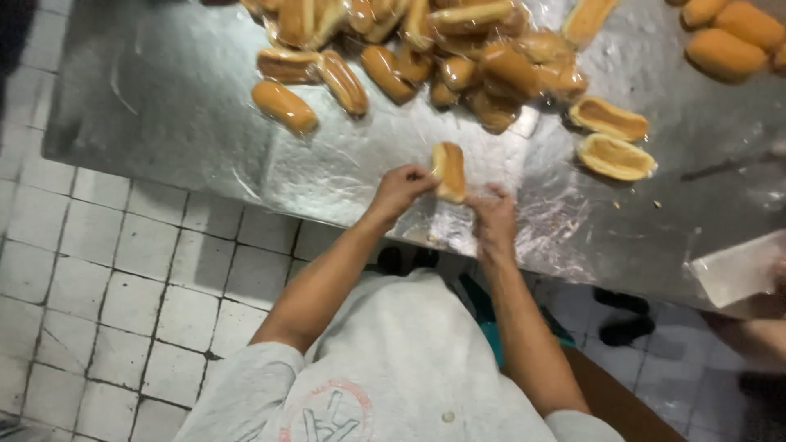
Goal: Wrapping individual bread rolls in plastic film on a metal preparation table.
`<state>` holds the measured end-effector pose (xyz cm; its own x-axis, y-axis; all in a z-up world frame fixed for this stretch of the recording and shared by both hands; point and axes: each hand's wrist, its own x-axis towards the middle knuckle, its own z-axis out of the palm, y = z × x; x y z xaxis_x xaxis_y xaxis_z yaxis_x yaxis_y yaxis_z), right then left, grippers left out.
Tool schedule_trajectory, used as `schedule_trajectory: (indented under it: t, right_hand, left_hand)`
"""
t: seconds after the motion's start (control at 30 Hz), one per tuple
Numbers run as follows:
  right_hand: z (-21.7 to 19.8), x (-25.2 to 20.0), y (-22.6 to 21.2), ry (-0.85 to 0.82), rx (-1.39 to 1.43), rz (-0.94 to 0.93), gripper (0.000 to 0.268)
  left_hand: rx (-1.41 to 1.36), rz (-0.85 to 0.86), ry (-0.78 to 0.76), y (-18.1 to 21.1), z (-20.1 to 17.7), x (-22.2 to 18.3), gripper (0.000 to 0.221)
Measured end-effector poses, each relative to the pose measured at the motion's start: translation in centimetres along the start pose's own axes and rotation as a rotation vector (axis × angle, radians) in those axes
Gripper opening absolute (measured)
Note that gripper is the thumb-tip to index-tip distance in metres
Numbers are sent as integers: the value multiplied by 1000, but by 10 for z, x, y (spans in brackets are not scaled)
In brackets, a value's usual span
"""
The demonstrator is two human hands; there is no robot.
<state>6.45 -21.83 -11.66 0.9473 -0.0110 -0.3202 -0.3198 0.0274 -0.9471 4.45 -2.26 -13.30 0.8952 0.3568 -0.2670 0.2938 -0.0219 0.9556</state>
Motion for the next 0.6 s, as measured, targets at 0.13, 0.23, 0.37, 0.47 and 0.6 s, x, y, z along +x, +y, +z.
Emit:
schedule_trajectory:
  t: [0.13, 0.23, 0.37, 0.47, 0.6]
  right_hand:
    - [-13, 4, 90, -119, 110, 634, 12]
    - [-29, 6, 84, -188, 75, 799, 14]
    - [-22, 32, -1, -95, 17, 570, 10]
    - [-42, 117, 9, 44, -40, 461, 27]
    - [-50, 206, 14, 207, -43, 447, 33]
  left_hand:
    - [527, 358, -71, -60, -4, -43, 29]
    - [906, 732, -216, -72, 18, -54, 43]
    - [663, 101, -325, 3, -6, -33, 43]
    - [-15, -96, 40, 85, -41, -20, 36]
    - [-800, -70, 226, 66, -96, 14, 15]
